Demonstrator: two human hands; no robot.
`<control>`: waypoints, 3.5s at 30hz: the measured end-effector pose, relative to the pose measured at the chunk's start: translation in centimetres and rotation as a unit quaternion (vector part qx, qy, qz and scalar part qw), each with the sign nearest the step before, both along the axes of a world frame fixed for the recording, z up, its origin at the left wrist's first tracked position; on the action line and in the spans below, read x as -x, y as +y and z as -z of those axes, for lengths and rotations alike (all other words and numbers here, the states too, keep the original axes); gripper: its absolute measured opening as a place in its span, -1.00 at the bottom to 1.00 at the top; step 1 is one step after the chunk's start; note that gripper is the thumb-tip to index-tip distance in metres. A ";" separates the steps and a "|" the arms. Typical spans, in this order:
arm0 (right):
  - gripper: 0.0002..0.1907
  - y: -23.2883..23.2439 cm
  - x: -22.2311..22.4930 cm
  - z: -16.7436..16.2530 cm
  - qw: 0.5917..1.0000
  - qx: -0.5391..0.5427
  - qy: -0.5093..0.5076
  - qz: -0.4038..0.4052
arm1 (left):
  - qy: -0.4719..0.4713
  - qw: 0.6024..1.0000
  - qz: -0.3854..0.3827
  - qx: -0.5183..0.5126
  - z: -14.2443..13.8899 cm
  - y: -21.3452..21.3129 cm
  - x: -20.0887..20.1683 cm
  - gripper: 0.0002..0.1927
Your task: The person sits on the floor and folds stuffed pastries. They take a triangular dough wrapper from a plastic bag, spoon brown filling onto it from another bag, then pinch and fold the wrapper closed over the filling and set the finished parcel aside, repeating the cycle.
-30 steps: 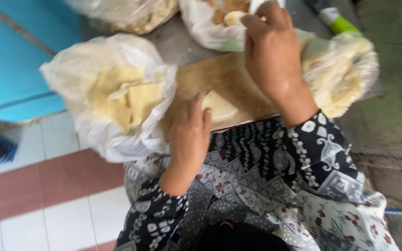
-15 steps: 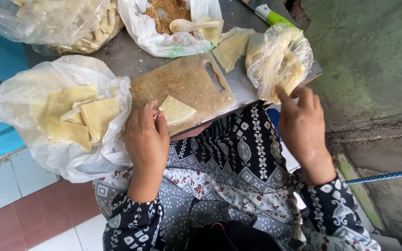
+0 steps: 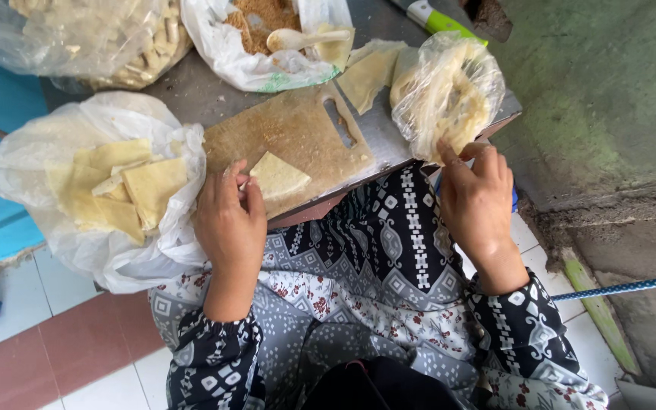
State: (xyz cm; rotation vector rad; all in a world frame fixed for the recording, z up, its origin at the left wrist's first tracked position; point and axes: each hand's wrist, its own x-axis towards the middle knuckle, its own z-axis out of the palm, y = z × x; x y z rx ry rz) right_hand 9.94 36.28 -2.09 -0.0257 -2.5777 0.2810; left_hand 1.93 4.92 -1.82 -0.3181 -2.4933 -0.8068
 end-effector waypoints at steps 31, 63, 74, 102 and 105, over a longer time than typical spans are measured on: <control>-0.44 -14.9 9.4 -5.2 0.919 -0.249 -0.087 -0.294 | -0.043 0.998 0.024 -0.051 0.3 -2.0 -0.3 -0.66; -0.48 -5.6 27.6 -3.4 0.969 0.113 0.000 -0.220 | -0.040 0.999 0.000 -0.014 -1.2 -2.0 -0.6 -0.92; -0.61 -8.9 28.5 -3.6 0.938 0.238 -0.085 -0.238 | -0.037 0.999 0.009 -0.029 -1.2 -2.1 -0.5 -0.92; -0.88 -8.9 30.5 -3.4 0.913 0.341 -0.081 -0.210 | -0.035 0.999 0.013 -0.039 -0.8 -2.3 -0.4 -0.91; -0.86 -8.5 30.3 -3.3 0.899 0.377 -0.093 -0.202 | -0.037 0.998 0.015 -0.038 -0.8 -2.2 -0.5 -0.92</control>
